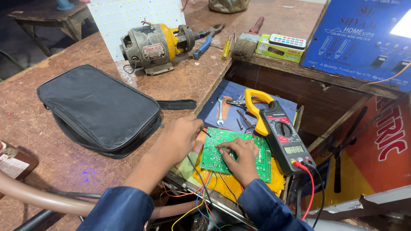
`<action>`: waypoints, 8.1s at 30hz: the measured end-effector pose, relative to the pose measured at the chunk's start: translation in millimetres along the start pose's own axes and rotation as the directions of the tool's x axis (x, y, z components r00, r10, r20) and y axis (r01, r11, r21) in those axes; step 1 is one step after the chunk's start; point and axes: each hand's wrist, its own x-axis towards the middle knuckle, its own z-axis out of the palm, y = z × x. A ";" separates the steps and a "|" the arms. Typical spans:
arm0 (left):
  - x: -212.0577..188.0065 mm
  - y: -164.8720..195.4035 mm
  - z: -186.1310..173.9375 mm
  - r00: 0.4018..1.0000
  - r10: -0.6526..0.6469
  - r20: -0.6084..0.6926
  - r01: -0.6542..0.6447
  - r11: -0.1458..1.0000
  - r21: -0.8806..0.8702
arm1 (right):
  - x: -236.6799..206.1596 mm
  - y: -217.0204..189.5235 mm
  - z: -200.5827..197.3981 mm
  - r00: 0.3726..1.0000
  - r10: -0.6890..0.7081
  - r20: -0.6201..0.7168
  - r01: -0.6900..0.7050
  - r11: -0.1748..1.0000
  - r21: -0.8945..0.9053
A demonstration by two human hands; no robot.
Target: The person works on a green circuit board at a repair bench, probing its components with multimeter test leads and adjusting wires and parts on the board. They later pick up pliers to grip and reposition components while continuing to test the board.
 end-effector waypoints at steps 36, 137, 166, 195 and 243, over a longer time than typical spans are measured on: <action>-11.4 3.8 8.4 0.927 0.328 0.179 -0.372 0.859 0.351 | 7.5 -19.7 1.7 0.995 0.046 0.085 -0.029 0.981 -0.194; -5.2 8.1 -7.3 0.974 0.130 0.188 -0.143 0.988 0.057 | -16.8 2.3 2.4 1.000 0.007 0.014 -0.008 1.000 0.017; -4.5 1.0 1.1 0.950 0.262 0.170 -0.286 0.949 0.135 | -20.6 0.8 2.8 1.000 0.002 0.004 -0.003 0.999 0.051; -0.7 2.5 3.8 0.950 0.222 0.218 -0.262 0.949 0.174 | -21.0 12.2 -4.1 0.988 0.137 -0.071 -0.119 0.970 0.212; 0.5 8.3 0.3 0.945 0.205 0.255 -0.251 0.953 0.167 | -13.1 44.2 -6.8 0.963 0.107 0.246 -0.128 0.989 0.069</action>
